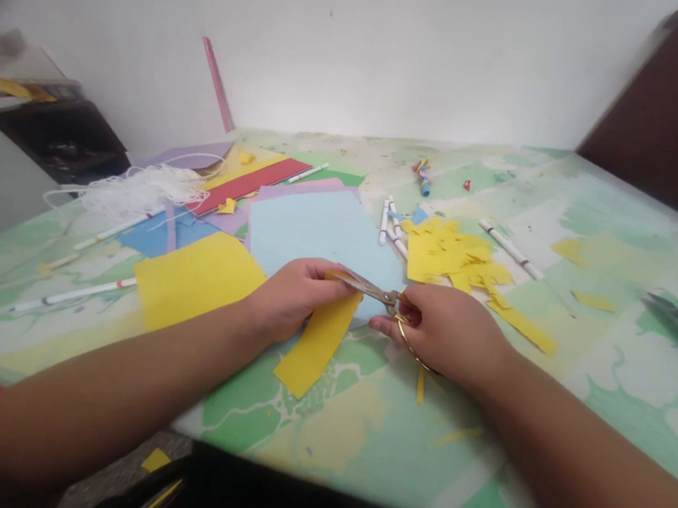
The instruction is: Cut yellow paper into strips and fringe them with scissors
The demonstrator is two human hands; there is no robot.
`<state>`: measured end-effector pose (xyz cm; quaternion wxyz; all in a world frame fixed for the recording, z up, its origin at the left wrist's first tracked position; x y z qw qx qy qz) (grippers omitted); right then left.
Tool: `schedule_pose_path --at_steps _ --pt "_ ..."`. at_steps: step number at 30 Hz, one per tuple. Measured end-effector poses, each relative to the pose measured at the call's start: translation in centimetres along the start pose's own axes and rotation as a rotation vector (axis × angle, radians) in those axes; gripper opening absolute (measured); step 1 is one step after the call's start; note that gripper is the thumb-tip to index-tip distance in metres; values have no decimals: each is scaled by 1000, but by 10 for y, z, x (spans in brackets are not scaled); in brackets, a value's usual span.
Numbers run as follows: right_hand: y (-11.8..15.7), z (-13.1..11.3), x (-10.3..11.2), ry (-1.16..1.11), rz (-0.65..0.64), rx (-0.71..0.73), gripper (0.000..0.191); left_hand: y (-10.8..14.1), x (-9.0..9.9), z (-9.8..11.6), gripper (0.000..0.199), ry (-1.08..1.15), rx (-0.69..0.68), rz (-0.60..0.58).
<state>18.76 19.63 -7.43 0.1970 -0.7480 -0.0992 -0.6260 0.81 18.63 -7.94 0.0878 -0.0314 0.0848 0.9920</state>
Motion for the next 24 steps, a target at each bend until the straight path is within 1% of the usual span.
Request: schedule_pose_path --at_steps 5,11,17,24 --pt "0 0 1 8 10 11 45 -1 2 -1 13 -62 -29 19" --pt "1 2 0 20 13 27 47 -3 4 -4 14 -136 -56 70" --pt "0 3 -2 4 27 26 47 -1 4 -3 15 -133 -51 66" --pt "-1 5 -1 -13 26 0 48 -3 6 -6 18 -162 -92 67"
Point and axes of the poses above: each hand's wrist, its own y-axis away from the middle knuckle, its own x-axis out of the back of the hand, z = x × y, the point moved 1 cm from there along -y, towards the middle knuckle, and after that the axes turned 7 degrees about z, right-handed, at the moved point
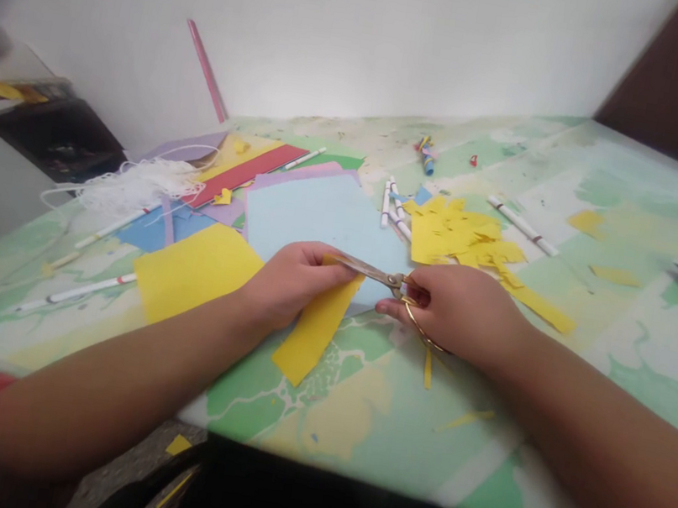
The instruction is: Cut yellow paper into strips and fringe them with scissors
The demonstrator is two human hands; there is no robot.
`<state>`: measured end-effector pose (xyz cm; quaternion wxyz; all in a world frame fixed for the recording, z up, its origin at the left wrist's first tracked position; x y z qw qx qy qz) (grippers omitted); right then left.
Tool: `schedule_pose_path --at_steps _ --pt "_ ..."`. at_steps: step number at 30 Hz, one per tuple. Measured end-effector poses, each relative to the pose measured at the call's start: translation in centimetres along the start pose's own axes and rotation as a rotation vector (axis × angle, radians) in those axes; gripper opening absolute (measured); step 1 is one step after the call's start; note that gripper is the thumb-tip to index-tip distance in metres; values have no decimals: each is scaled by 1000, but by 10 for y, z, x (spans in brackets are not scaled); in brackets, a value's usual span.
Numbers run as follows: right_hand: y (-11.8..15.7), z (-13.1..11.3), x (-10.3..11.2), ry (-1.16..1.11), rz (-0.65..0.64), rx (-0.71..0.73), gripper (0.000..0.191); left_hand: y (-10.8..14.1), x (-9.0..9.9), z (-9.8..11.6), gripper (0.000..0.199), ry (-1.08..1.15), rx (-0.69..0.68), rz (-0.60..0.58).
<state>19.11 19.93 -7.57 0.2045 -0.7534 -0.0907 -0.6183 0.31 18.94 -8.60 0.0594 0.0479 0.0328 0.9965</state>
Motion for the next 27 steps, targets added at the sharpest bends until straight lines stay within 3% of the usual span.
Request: schedule_pose_path --at_steps 6,16,23,27 --pt "-1 2 0 12 0 -33 47 0 0 -1 18 57 -8 -6" --pt "-2 5 -1 24 2 -36 46 1 0 1 21 125 96 -24" --pt "-2 4 0 28 -33 -8 50 2 0 1 25 31 48 6" --pt "1 0 1 7 -39 -1 49 5 -2 4 22 -98 -58 -13"
Point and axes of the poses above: each hand's wrist, its own y-axis away from the middle knuckle, its own x-axis out of the back of the hand, z = x × y, the point moved 1 cm from there along -y, towards the middle knuckle, and after that the axes turned 7 degrees about z, right-handed, at the moved point
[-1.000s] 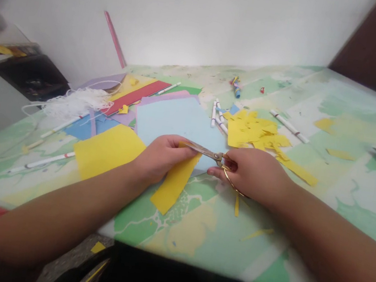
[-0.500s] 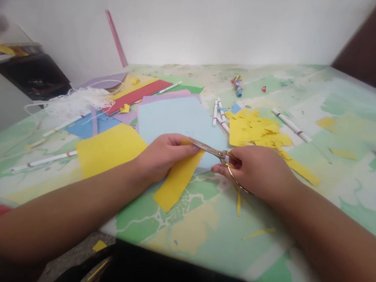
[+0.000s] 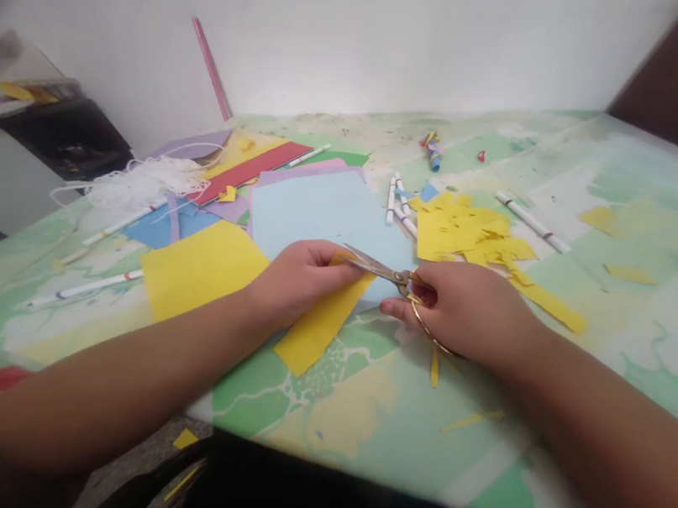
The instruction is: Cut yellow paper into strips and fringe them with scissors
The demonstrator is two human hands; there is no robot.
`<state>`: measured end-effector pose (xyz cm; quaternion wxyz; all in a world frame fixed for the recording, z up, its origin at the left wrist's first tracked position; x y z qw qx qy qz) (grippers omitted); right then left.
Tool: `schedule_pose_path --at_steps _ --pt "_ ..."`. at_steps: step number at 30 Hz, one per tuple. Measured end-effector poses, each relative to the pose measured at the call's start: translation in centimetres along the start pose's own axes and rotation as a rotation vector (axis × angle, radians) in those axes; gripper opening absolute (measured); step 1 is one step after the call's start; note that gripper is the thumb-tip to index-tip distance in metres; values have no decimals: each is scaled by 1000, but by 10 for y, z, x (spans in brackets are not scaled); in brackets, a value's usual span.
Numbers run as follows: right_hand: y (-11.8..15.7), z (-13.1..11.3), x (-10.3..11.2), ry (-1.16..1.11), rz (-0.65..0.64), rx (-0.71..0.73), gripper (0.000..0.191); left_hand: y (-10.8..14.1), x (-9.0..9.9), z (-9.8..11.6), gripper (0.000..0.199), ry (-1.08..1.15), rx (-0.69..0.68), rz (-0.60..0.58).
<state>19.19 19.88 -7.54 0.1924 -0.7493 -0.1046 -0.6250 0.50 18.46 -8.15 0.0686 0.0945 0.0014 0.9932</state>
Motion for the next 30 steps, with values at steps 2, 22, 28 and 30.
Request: schedule_pose_path --at_steps 2,22,28,30 --pt "1 -2 0 -9 4 11 49 1 -1 3 20 -44 -63 -14" --pt "0 2 2 -3 44 23 48 5 -3 6 19 -16 -23 16" --pt "-1 4 4 11 46 3 48 3 -2 2 20 71 47 -32" --pt "-1 5 4 25 46 -21 49 2 -2 3 20 79 39 -26"
Point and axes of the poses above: each hand's wrist, its own y-axis away from the middle knuckle, its own x-axis out of the back of the hand, z = x × y, the point moved 1 cm from there along -y, towards the middle knuckle, and after that the axes turned 7 degrees about z, right-handed, at the moved point
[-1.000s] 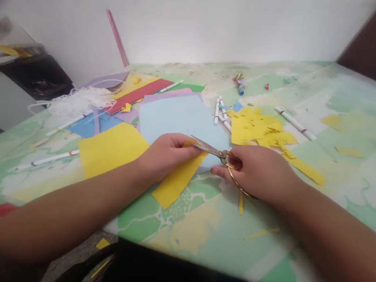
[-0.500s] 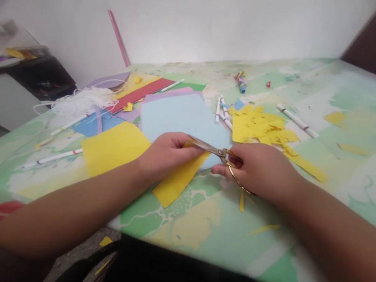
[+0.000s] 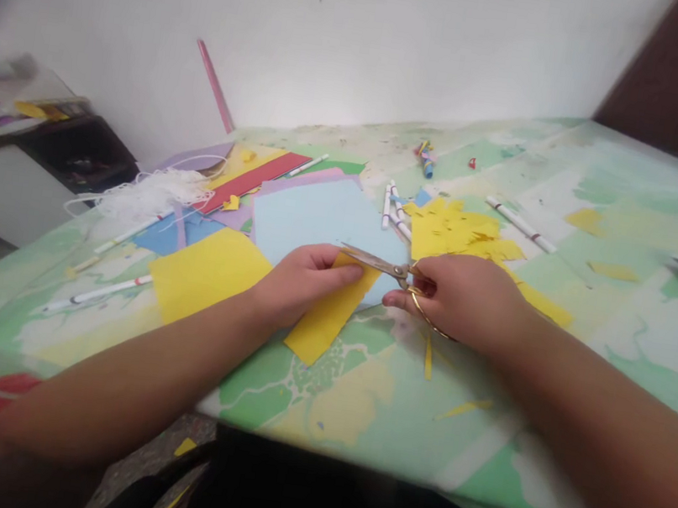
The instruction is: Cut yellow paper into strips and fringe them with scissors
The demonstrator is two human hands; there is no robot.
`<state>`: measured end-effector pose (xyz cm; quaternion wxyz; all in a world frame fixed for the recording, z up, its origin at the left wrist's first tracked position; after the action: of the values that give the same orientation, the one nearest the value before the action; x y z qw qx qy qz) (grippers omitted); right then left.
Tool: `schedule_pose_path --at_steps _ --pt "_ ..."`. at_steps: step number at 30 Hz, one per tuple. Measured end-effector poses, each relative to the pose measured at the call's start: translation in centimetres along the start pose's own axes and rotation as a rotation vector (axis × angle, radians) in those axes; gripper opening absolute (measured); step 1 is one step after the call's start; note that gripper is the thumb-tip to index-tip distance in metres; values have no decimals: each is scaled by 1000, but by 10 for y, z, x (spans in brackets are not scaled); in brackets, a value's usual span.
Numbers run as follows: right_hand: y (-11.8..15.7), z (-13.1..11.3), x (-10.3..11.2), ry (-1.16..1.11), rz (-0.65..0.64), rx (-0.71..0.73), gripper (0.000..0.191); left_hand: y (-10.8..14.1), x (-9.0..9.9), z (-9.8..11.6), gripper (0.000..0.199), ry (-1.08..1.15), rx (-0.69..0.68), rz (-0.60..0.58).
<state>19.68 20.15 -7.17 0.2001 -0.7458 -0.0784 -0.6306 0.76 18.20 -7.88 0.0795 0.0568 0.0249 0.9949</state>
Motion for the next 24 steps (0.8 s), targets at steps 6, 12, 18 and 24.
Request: schedule_pose_path --at_steps 6,12,18,24 --pt "0 0 -1 -33 -44 -7 45 -2 0 5 20 25 27 81" --pt "3 -8 2 -114 -71 28 39 0 0 8 21 73 35 125" --pt "6 -12 6 -125 -67 33 41 6 -2 11 22 25 -5 125" --pt "8 -13 9 -152 -93 49 41 9 0 17 17 -123 -60 148"
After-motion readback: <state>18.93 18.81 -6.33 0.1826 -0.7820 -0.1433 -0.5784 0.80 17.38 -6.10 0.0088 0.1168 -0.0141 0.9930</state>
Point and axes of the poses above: each hand's wrist, its own y-axis away from the middle knuckle, its own x-axis out of the back of the hand, z = x × y, the point moved 1 cm from there along -y, towards the middle knuckle, and after that the axes turned 7 degrees about z, right-handed, at the moved point
